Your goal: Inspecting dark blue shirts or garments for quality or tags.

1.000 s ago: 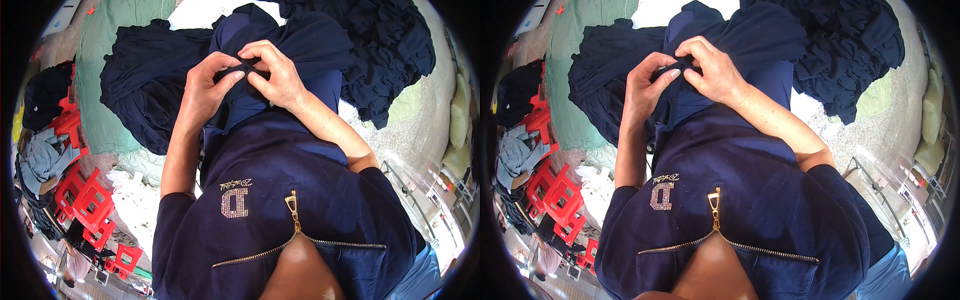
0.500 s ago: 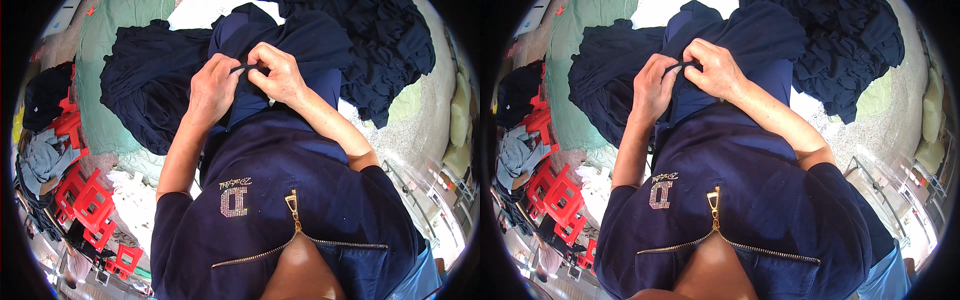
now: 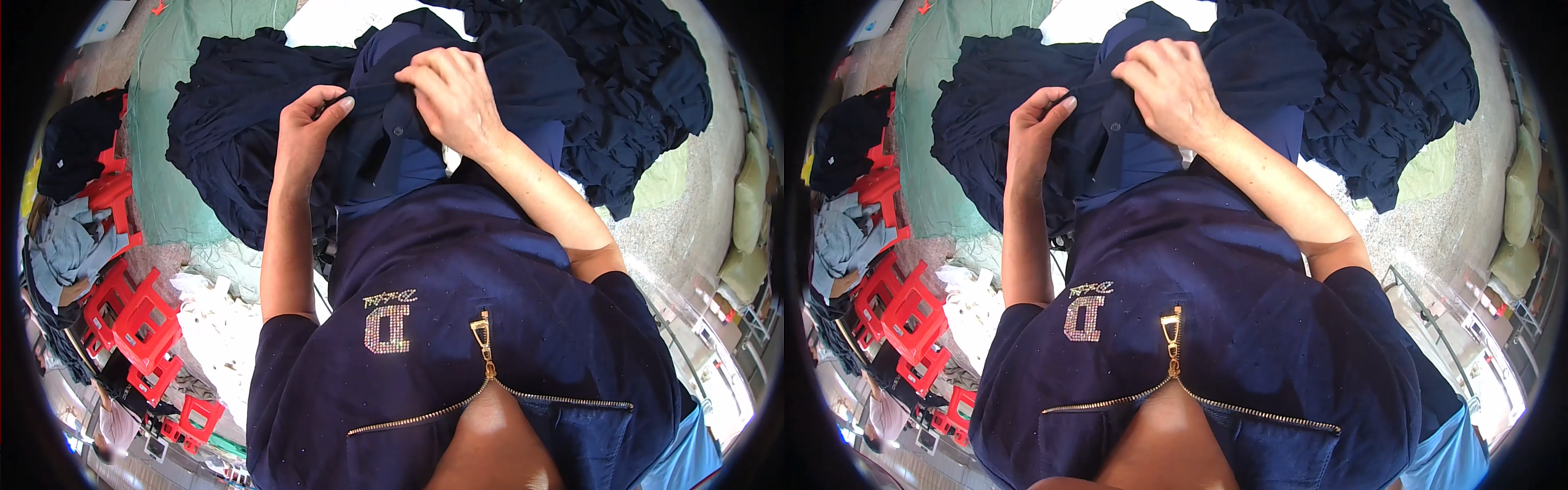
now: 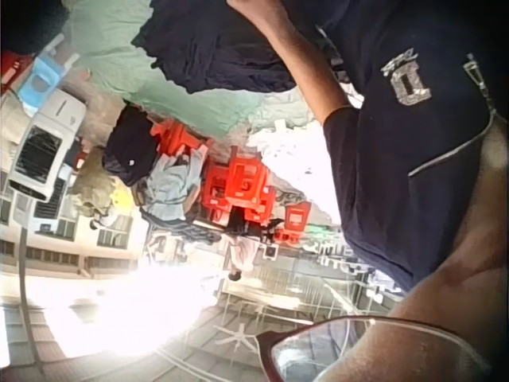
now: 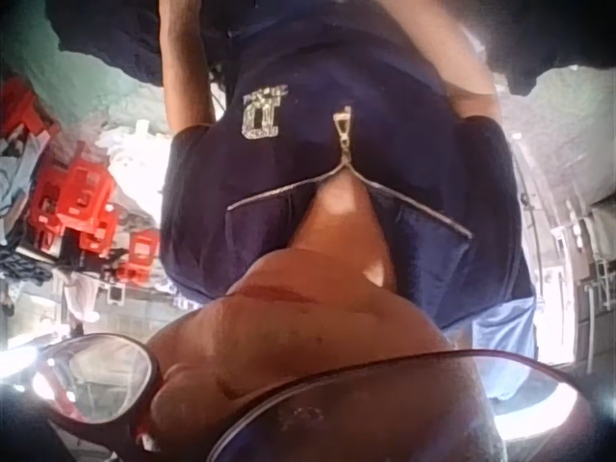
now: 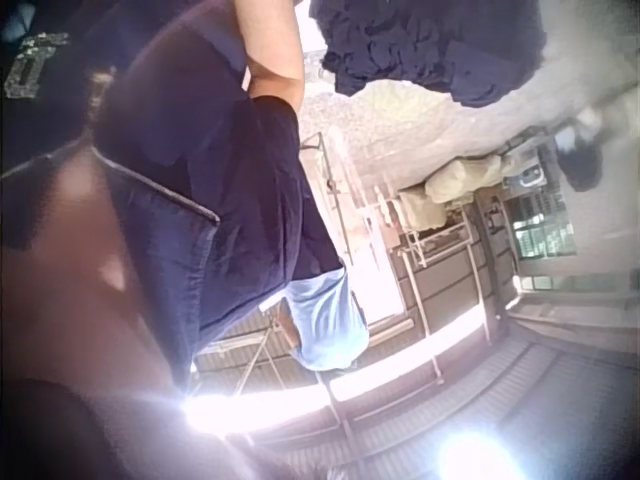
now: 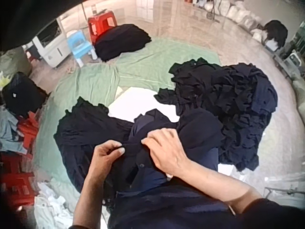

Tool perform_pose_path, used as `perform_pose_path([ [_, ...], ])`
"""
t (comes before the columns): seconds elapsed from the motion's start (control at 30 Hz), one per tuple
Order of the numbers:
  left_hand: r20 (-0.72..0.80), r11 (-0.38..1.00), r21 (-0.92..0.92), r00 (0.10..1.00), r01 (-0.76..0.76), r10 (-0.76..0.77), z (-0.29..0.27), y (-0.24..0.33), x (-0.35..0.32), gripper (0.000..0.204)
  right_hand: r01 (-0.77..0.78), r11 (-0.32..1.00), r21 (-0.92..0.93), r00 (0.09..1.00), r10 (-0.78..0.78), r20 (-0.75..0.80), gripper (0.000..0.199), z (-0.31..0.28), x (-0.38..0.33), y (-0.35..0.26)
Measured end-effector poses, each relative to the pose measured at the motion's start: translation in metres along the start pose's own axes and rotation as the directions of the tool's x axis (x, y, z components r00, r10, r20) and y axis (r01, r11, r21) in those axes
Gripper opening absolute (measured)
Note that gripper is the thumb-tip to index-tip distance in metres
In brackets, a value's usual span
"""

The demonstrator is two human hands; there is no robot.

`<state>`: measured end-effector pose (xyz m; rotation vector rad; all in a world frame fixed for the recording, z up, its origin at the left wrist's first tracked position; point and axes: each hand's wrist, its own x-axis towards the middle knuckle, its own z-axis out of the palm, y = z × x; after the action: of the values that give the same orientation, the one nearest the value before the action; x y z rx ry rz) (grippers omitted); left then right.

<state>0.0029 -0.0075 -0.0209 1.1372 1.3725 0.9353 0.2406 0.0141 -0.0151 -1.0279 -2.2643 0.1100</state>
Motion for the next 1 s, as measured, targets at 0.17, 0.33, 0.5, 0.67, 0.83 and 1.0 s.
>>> perform_pose_path([
  [0.17, 0.153, 0.84, -0.527, 0.987, 0.128, -0.054, -0.017, -0.02, 0.008, 0.01, 0.233, 0.862, 0.45, 0.93, -0.332, 0.155, 0.03, 0.005, 0.003, -0.014],
  [0.33, 0.162, 0.641, -0.756, 0.987, 0.129, -0.007, -0.013, -0.022, 0.009, 0.019, 0.16, 0.818, 0.553, 0.897, -0.353, 0.264, 0.028, 0.018, 0.003, 0.003],
  [0.5, 0.052, 0.583, -0.81, 0.998, 0.067, -0.043, 0.002, -0.017, 0.004, 0.02, 0.0, 0.789, 0.614, 0.928, -0.229, 0.294, 0.034, 0.011, 0.009, -0.006],
  [0.67, -0.05, 0.856, -0.514, 0.998, -0.048, 0.025, 0.016, 0.013, -0.012, 0.009, 0.013, 0.802, 0.597, 0.997, -0.055, 0.052, 0.038, -0.006, 0.012, -0.029],
  [0.83, 0.11, 0.961, -0.277, 0.994, 0.017, 0.014, 0.008, 0.025, -0.016, 0.008, 0.084, 0.887, 0.454, 0.996, -0.069, -0.049, 0.022, -0.012, 0.02, -0.031],
  [1.0, 0.144, 0.984, -0.179, 0.989, -0.01, 0.036, 0.011, 0.027, -0.018, 0.01, 0.342, 0.93, 0.133, 0.934, -0.321, -0.158, 0.013, -0.016, 0.017, -0.034],
])
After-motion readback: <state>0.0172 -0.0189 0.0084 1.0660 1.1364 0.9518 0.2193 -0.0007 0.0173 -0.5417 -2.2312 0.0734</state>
